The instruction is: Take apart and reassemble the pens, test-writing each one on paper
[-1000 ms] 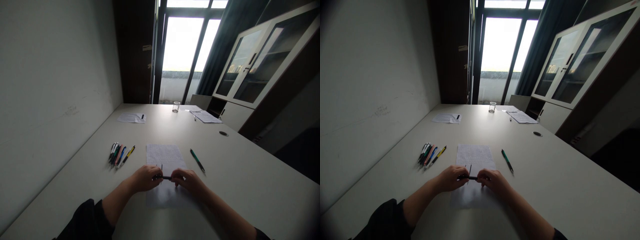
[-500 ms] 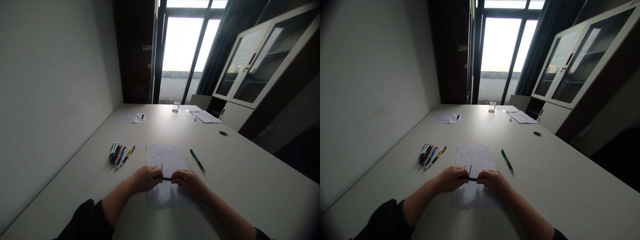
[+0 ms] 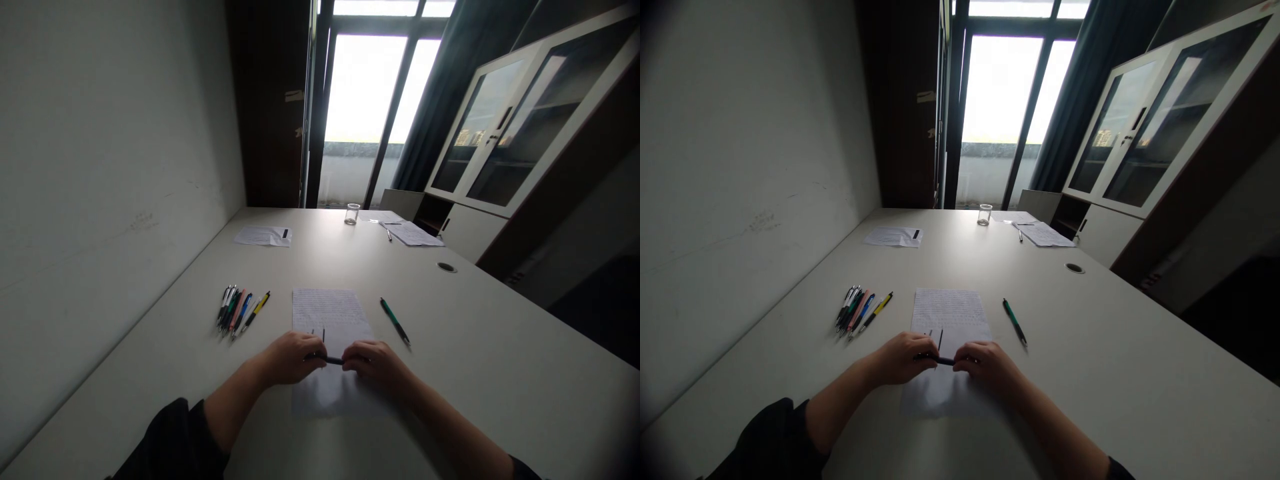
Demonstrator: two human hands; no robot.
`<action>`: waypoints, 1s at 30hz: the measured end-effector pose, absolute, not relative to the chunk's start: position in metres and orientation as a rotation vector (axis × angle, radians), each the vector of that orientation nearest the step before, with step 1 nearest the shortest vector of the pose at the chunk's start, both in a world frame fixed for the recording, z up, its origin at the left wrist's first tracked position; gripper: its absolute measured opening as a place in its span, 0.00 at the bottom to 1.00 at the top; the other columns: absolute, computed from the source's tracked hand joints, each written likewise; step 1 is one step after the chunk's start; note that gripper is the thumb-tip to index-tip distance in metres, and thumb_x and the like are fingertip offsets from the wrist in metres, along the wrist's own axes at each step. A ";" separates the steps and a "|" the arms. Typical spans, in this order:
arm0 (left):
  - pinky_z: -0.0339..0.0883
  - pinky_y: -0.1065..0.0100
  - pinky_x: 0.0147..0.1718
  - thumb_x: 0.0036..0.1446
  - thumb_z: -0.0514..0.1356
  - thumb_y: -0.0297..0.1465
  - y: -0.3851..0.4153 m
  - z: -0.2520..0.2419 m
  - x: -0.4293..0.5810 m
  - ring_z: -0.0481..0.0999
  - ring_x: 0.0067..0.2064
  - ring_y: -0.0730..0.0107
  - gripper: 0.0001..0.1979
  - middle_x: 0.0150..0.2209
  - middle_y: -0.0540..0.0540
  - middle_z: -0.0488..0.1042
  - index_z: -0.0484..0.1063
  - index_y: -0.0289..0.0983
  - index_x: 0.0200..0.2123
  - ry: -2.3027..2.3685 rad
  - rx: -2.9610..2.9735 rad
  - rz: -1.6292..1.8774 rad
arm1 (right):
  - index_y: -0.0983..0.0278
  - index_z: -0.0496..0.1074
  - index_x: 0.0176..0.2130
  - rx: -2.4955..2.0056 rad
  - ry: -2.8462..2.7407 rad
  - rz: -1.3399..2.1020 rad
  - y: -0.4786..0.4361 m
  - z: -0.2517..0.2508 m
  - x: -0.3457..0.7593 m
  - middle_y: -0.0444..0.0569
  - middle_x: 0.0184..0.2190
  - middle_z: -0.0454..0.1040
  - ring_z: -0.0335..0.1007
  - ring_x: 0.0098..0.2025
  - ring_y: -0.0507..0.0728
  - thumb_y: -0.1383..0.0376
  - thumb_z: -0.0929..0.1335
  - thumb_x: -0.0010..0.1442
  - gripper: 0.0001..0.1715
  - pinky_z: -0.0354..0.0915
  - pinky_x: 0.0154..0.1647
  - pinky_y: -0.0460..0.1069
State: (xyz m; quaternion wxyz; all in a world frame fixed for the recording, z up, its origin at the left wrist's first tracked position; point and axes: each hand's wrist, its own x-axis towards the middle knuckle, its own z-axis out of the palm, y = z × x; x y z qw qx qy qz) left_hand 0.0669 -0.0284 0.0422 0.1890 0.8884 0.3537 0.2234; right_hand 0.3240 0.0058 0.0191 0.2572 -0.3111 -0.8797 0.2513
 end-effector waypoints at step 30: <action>0.66 0.71 0.37 0.62 0.60 0.32 -0.028 0.043 0.067 0.76 0.36 0.69 0.06 0.36 0.47 0.78 0.74 0.39 0.40 0.976 2.490 0.646 | 0.61 0.77 0.32 -0.818 -2.404 0.636 0.006 0.022 0.326 0.45 0.27 0.77 0.71 0.28 0.52 0.54 0.71 0.59 0.13 0.64 0.31 0.44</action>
